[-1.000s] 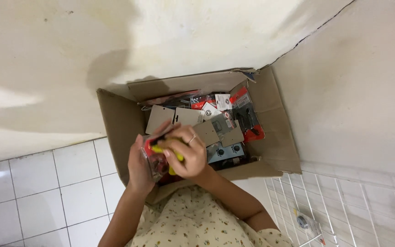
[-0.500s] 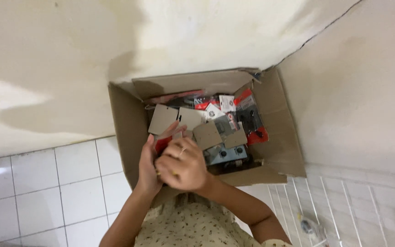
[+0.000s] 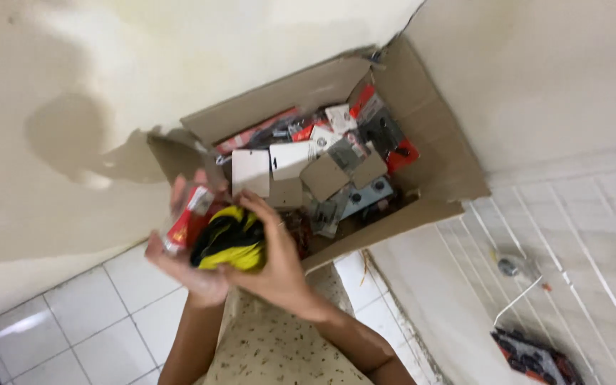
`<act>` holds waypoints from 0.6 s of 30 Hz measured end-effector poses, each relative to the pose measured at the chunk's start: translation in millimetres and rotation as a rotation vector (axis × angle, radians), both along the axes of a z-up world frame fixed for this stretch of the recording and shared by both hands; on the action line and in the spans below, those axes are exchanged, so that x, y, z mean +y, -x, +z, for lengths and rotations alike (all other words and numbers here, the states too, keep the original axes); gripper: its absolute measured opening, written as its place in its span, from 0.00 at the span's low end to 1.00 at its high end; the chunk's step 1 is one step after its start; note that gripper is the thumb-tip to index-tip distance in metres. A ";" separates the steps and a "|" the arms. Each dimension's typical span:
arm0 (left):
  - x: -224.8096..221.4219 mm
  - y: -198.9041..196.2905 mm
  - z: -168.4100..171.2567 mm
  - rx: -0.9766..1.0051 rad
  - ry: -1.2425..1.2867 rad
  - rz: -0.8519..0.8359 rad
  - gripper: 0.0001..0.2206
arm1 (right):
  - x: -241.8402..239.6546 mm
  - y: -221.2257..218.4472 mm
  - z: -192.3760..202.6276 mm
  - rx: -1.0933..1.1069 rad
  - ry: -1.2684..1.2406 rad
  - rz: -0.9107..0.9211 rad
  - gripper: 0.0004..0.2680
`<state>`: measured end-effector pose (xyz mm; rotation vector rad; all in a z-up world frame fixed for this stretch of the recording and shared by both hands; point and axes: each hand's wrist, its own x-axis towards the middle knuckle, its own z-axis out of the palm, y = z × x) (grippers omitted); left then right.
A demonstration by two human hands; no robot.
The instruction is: Wiping down packaged motorcycle parts with a cloth and hanging them on a wire display rack.
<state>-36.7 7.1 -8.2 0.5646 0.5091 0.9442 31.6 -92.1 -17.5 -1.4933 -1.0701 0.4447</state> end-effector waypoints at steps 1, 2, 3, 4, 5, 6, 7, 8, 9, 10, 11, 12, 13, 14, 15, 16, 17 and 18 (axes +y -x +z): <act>-0.1 0.4 -3.3 0.005 0.014 -0.026 0.41 | -4.3 -2.5 -6.8 0.008 0.021 -0.021 0.40; -0.4 0.6 -4.9 0.010 0.028 -0.053 0.41 | -8.8 -5.1 -11.8 0.017 0.041 -0.042 0.39; -1.7 -2.8 -8.9 0.003 0.023 -0.053 0.41 | -12.2 -11.2 -6.8 0.009 0.036 -0.042 0.39; -2.7 -6.8 -12.2 -0.004 0.030 -0.101 0.41 | -15.5 -17.7 -1.0 -0.007 0.058 -0.109 0.37; -5.5 -9.8 -16.3 -0.009 0.041 -0.149 0.41 | -20.4 -23.1 4.0 -0.020 0.083 -0.174 0.35; -2.7 -11.7 -19.6 -0.013 0.039 -0.149 0.41 | -24.4 -29.1 1.4 -0.024 0.081 -0.174 0.35; -1.4 -12.5 -23.4 -0.018 0.029 -0.199 0.41 | -29.4 -34.7 -1.7 0.077 0.166 -0.216 0.31; -0.2 -13.7 -27.7 -0.023 0.018 -0.250 0.41 | -34.5 -40.5 -5.2 0.179 0.252 -0.257 0.27; 1.3 -14.7 -29.8 -0.024 0.018 -0.245 0.41 | -38.6 -46.0 -7.5 0.177 0.252 -0.253 0.27; 2.7 -15.8 -31.7 -0.017 -0.017 -0.283 0.40 | -42.7 -51.7 -9.4 0.192 0.292 -0.307 0.25; 4.9 -19.0 -33.0 -0.015 -0.056 -0.317 0.39 | -45.6 -60.0 -10.6 0.203 0.328 -0.358 0.23; 5.1 -21.3 -35.8 -0.021 -0.059 -0.309 0.39 | -47.1 -65.3 -14.4 0.196 0.326 -0.351 0.23; 4.8 -24.2 -38.4 -0.028 -0.083 -0.336 0.39 | -48.8 -71.8 -17.9 0.290 0.165 -0.390 0.22; 4.8 -27.3 -40.6 -0.035 -0.109 -0.363 0.38 | -50.1 -78.5 -20.9 0.385 0.002 -0.425 0.21; 5.8 -29.4 -37.5 -0.043 -0.112 -0.349 0.38 | -46.9 -89.1 -15.0 0.376 0.001 -0.411 0.21; 7.3 -31.4 -34.0 -0.033 -0.104 -0.412 0.38 | -43.1 -99.6 -8.6 0.266 0.072 -0.359 0.20; 9.0 -33.1 -30.5 -0.023 -0.098 -0.468 0.37 | -37.9 -110.6 -2.1 0.153 0.139 -0.300 0.18; 9.6 -35.1 -32.9 -0.031 -0.104 -0.448 0.37 | -29.0 -118.6 9.5 0.142 0.136 -0.280 0.18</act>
